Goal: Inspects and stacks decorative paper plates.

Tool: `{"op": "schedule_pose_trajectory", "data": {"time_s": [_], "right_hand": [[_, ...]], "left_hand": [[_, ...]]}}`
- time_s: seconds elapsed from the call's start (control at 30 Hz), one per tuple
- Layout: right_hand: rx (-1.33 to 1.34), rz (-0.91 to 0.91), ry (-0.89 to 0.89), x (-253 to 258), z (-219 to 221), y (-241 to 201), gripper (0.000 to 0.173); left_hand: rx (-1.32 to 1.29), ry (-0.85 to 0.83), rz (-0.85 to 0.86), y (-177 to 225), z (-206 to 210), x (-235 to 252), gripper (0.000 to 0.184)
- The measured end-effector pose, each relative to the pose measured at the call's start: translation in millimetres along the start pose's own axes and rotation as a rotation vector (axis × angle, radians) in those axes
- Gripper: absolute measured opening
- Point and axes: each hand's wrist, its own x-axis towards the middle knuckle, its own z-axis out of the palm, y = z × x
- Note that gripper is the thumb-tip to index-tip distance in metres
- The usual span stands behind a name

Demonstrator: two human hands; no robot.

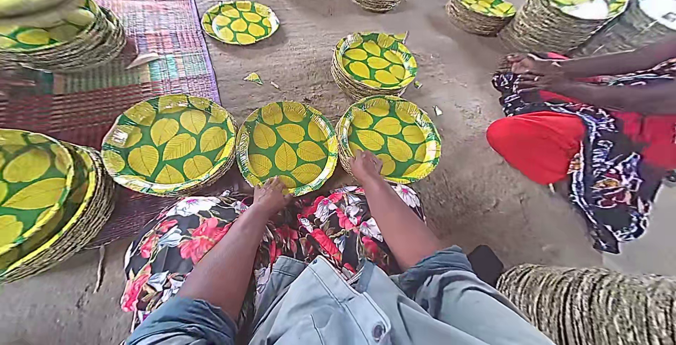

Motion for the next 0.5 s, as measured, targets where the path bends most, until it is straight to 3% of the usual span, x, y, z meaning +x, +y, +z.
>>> {"op": "schedule_pose_trajectory", "data": {"time_s": [0.1,0.2,0.23,0.3,0.33,0.4,0.43,0.5], "right_hand": [[0.060,-0.105,0.280,2.0,-5.3,-2.3,0.040],[0.131,-0.476,0.616,-10.6,12.9,-14.4,0.024],[0.140,-0.653,0.630,-17.5,24.7,-19.3,0.020],[0.109,-0.919,0.388,-24.7,41.0,-36.3,0.026],[0.054,-0.973,0.186,-24.4,46.9,-45.1,0.028],[-0.025,-0.990,-0.108,-14.0,57.7,-52.7,0.026],[-0.025,-0.942,-0.177,-14.7,64.3,-47.8,0.031],[0.025,-0.777,-0.062,-9.0,49.0,-40.2,0.050]], "left_hand": [[-0.062,0.074,0.022,-0.1,-2.1,1.3,0.061],[-0.234,0.555,0.050,3.7,8.4,-0.5,0.069],[-0.246,0.770,0.078,4.9,10.2,0.3,0.070],[-0.207,1.101,0.138,1.6,0.6,10.0,0.070],[-0.177,1.080,0.152,-2.4,-2.8,11.0,0.068],[-0.131,0.667,0.109,-9.1,0.1,9.5,0.062],[-0.090,0.402,0.070,-10.9,10.5,8.5,0.061],[0.032,0.058,0.011,-2.0,12.2,10.8,0.069]]}}
